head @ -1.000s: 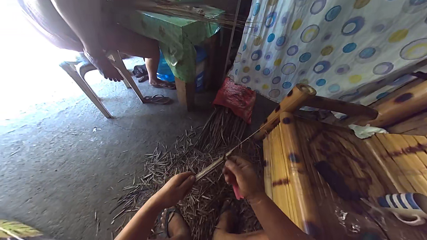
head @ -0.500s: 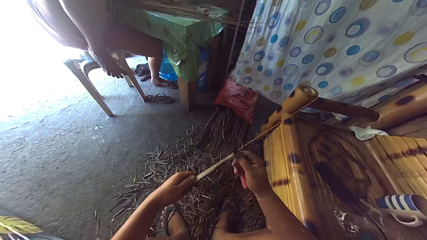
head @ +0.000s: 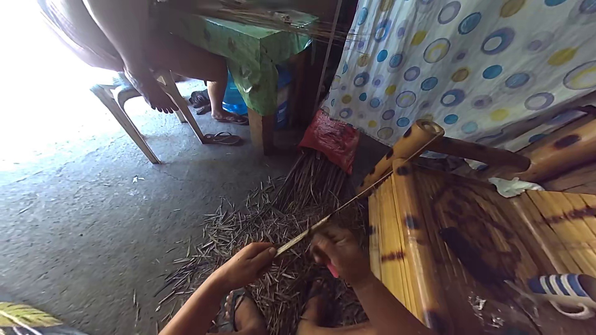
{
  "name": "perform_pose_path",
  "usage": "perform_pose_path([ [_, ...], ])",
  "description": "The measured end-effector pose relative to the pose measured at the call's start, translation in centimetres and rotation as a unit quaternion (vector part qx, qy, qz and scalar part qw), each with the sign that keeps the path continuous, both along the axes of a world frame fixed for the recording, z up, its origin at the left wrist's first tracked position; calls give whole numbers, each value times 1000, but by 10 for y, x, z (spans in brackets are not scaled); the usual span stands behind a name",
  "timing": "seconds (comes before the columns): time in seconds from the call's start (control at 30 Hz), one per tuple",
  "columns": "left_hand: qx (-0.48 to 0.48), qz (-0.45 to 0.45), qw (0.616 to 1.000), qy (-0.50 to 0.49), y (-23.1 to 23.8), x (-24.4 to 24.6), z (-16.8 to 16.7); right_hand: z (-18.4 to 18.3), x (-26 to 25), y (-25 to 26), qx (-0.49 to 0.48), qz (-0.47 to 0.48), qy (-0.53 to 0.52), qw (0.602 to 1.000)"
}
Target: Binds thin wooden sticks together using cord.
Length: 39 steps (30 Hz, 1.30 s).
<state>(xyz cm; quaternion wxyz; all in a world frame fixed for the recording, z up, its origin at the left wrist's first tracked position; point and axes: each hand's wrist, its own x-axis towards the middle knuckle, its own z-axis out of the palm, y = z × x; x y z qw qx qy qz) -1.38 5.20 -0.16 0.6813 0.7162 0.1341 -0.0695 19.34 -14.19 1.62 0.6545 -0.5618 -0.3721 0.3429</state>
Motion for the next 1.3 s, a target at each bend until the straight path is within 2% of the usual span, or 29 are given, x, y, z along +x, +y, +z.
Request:
perform_pose_path([
  [0.07, -14, -8, 1000, 0, 0, -1, -1, -3, -11, 2, -5, 33, 13, 999],
  [0.23, -9, -8, 1000, 10, 5, -6, -1, 3, 18, -2, 52, -39, -30, 997],
  [0.47, -31, -23, 999, 2, -1, -3, -1, -5, -15, 1, -4, 43, 7, 999],
  [0.63, -30, -19, 999, 2, 0, -4, 0, -1, 3, -1, 35, -9, -45, 998],
  [0.8, -14, -18, 1000, -1, 3, -7, -3, 6, 20, -5, 48, -57, -41, 996],
  [0.87, -13, -15, 1000, 1, 2, -7, -2, 8, 24, -7, 42, -38, -30, 998],
  [1.0, -22, -21, 1000, 3, -1, -2, -3, 0, 0, -6, -11, 74, -14, 997],
  [1.2, -14, -13, 1000, -1, 1, -6, -3, 4, 19, -6, 36, -19, -41, 998],
  [1.3, -22, -18, 1000, 3, 0, -4, -4, 6, 19, -11, 1, 38, -25, 999],
])
